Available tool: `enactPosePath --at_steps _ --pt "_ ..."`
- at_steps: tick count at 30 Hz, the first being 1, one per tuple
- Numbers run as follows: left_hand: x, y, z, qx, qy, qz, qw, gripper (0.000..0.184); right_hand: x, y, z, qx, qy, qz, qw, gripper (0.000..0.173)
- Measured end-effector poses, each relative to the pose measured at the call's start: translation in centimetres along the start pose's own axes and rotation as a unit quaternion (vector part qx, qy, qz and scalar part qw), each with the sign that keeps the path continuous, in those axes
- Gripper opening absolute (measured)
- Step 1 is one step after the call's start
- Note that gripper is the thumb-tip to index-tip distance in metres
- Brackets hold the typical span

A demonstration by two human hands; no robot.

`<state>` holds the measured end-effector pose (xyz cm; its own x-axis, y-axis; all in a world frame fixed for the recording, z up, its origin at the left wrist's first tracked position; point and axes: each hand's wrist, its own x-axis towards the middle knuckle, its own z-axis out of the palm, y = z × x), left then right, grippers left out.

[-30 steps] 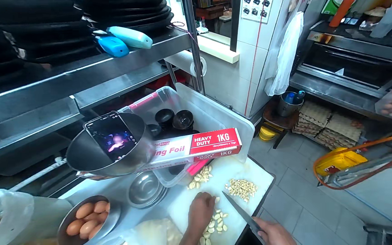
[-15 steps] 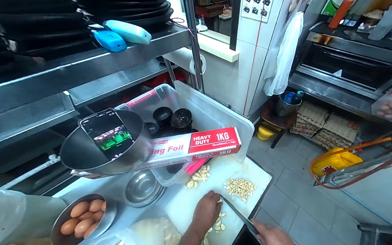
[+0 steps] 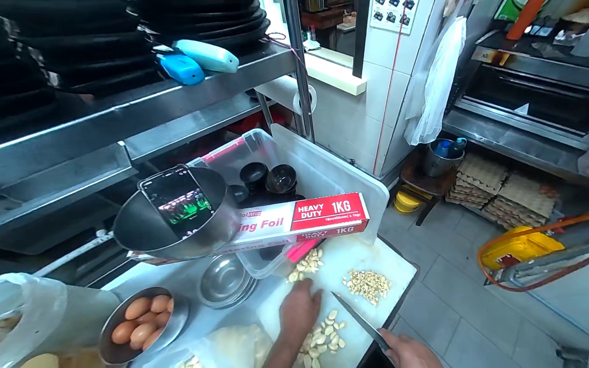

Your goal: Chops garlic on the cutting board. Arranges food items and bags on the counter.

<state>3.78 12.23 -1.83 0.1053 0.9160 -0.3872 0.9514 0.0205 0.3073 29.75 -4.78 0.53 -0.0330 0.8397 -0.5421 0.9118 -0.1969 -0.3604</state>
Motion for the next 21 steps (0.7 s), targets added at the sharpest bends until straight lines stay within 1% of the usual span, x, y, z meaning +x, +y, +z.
enactPosePath --at_steps 1,3,5,8,12,14,17,21 --pt "0.5 -0.5 -0.2 0.003 0.039 -0.032 0.999 0.051 0.0 0.1 0.2 0.003 -0.002 -0.001 1.000 0.043" --pt "1.5 -1.4 -0.3 0.007 0.068 -0.057 0.996 0.046 0.1 0.2 0.7 0.015 -0.007 -0.003 1.000 0.044" --pt "1.9 -1.8 0.3 -0.004 0.065 -0.028 0.997 0.039 0.3 0.4 1.0 0.030 -0.009 -0.005 0.999 0.044" --pt "1.5 -1.3 1.2 -0.016 0.033 0.030 0.999 0.033 0.2 0.5 1.4 0.025 0.012 -0.009 1.000 0.042" --pt "0.4 -0.3 2.6 -0.045 -0.025 0.140 0.989 0.029 0.1 1.1 1.4 0.038 0.000 0.003 0.999 0.042" --pt "-0.1 0.2 3.1 -0.057 -0.045 0.181 0.981 0.031 -0.2 1.5 1.3 0.052 -0.001 0.005 0.999 0.041" --pt "-0.6 0.6 3.7 -0.093 -0.060 0.197 0.974 0.036 -0.7 1.9 1.2 0.069 0.013 0.007 0.997 0.041" --pt "-0.8 1.2 4.1 -0.097 -0.056 0.179 0.977 0.029 -0.7 2.1 1.3 0.049 0.024 0.014 0.998 0.042"
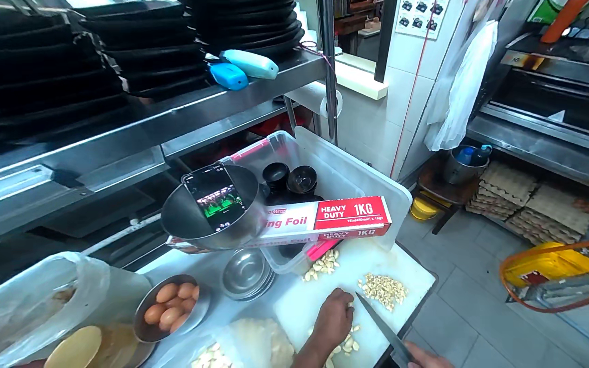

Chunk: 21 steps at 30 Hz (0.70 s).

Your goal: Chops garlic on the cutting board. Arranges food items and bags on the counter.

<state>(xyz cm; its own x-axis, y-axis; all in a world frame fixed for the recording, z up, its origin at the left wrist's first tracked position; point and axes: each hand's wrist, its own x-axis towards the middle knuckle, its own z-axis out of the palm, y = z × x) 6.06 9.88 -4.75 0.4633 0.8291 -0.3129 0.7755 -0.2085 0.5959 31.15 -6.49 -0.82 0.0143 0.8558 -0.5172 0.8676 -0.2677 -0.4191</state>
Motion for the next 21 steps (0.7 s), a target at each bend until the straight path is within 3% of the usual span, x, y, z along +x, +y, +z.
enactPosePath --at_steps 6,13,21 --pt "-0.1 0.9 0.3 0.014 0.016 -0.038 0.999 0.026 -0.3 -1.7 -0.6 -0.049 0.000 -0.019 0.999 0.042" --pt "-0.1 0.9 0.2 0.032 0.024 -0.026 0.999 0.025 1.8 -1.7 -0.8 -0.032 -0.039 -0.036 0.998 0.043" --pt "-1.1 1.5 -1.1 0.060 -0.073 -0.077 0.993 0.030 2.0 -1.2 -0.9 -0.010 -0.016 -0.025 1.000 0.042"
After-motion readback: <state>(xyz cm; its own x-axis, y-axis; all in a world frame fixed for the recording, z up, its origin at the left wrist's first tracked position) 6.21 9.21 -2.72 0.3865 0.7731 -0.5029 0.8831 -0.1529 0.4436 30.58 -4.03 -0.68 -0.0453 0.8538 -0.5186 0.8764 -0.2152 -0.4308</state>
